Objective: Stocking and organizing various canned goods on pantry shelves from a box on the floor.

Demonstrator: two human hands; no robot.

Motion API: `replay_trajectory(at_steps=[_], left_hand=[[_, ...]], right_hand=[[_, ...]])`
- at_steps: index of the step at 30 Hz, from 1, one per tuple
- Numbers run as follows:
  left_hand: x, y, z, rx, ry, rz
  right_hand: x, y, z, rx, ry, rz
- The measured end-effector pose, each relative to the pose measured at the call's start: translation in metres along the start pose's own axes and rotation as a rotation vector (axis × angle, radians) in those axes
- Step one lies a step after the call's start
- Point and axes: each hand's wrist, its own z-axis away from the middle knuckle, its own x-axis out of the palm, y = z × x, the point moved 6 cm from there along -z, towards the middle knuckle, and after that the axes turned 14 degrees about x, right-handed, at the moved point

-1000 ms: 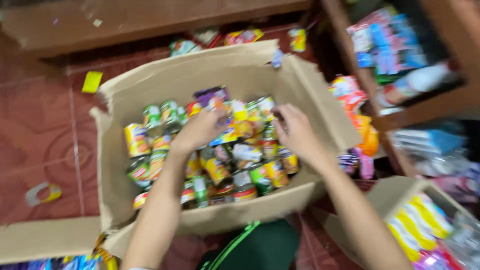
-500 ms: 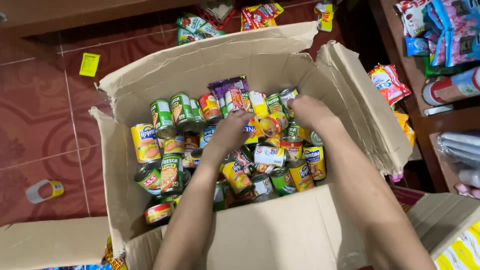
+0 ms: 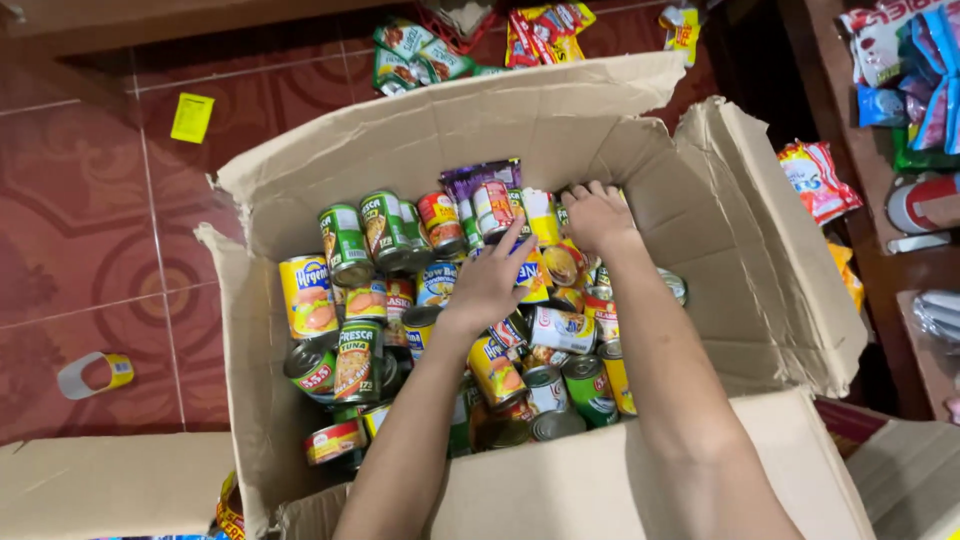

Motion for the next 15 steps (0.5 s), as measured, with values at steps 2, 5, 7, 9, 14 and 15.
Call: replay_trajectory(at_steps=[2, 5, 7, 9, 14, 15], left_hand=[[0.001, -0.001, 0.0, 0.0, -0.011, -0.036], [-0.012, 0.007, -0.003, -0.025, 0.06, 0.007], [-0.021, 0.014, -0.001, -0.041, 0.073, 0.044], [-0.019, 0.012, 0.002, -0.06, 0.09, 0.077], [-0.02, 0.014, -0.001, 0.028, 0.215, 0.062], [-0.022, 0.016, 0.001, 0.026, 0.215, 0.064]], right_hand=[[0.014, 0.006, -0.008, 0.035, 0.06, 0.046], [0.006, 0.004, -0.002, 0.113, -0.018, 0.002], [0.02, 0.006, -0.006, 0.078, 0.016, -0.036], [0.028, 0.003, -0.008, 0.04, 0.056, -0.074], [0.01, -0.002, 0.007, -0.083, 0.109, -0.168], [0.002, 0.002, 0.013, -0.084, 0.106, -0.166]])
